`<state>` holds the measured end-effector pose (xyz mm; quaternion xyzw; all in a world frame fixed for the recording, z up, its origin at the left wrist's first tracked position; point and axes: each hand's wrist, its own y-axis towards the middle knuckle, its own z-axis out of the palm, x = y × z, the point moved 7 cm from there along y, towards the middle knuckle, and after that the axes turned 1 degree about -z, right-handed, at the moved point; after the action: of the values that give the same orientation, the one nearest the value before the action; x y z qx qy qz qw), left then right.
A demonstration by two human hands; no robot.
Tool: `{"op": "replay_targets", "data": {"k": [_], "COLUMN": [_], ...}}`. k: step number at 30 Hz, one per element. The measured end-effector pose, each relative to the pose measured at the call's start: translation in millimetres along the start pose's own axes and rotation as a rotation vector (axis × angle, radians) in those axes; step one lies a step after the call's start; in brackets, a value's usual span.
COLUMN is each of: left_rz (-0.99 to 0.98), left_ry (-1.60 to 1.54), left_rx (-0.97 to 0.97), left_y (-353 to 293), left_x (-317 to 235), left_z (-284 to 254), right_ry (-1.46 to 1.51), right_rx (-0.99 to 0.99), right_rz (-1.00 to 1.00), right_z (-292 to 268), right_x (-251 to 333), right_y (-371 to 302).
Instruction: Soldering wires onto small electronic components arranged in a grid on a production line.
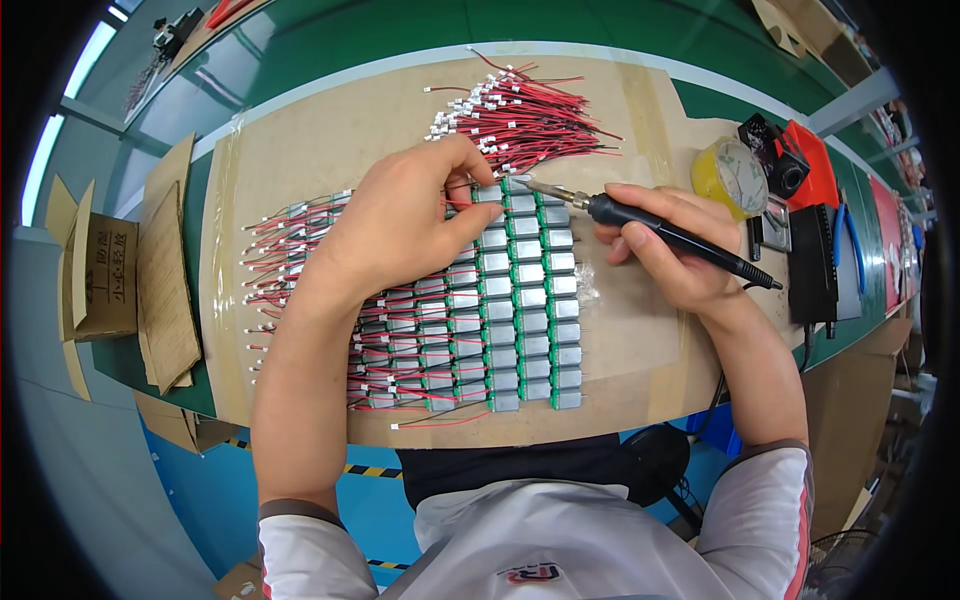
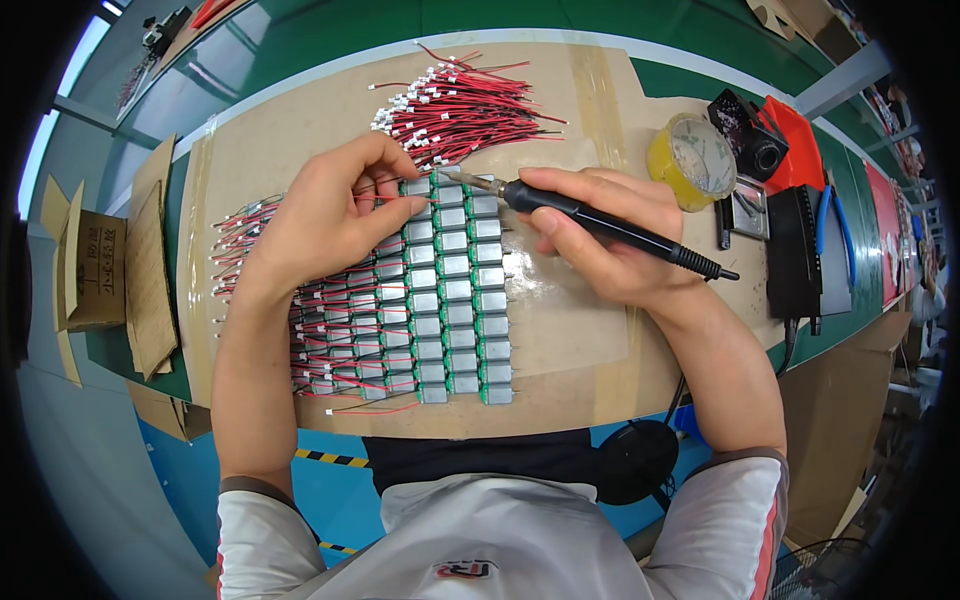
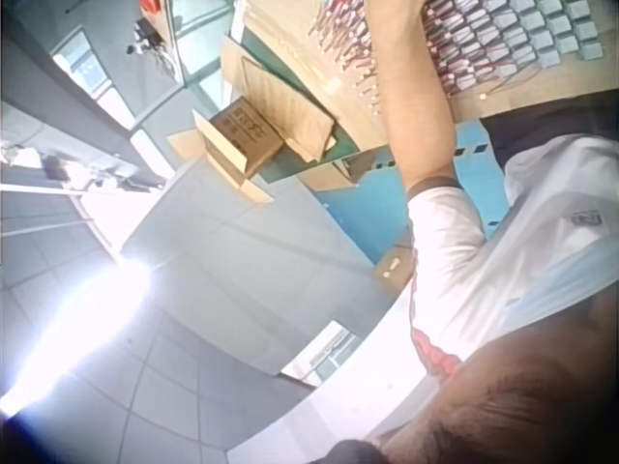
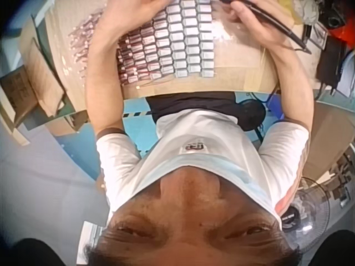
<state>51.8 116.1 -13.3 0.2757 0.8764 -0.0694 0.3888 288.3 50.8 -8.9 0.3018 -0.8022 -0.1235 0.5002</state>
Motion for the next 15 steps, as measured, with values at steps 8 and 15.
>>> {"op": "replay_targets", "data": {"k": [8,15], "left_rz": [0.063,0.039], "left_ry": [0.045,0.083], "left_rx": [-0.026,-0.095], "left_y": [-2.1,-1.4], "left_x": [-1.5,-0.6], "left_z": [0.1,-3.6], "right_ry": [-0.002,-0.004], "right_rx": [0.012,0.028], "right_rz": [-0.001,-0.009], "right_z": [1.0,2.4], "right_x": [0.7,-0.7], "right_y": [0.5,0.4]}}
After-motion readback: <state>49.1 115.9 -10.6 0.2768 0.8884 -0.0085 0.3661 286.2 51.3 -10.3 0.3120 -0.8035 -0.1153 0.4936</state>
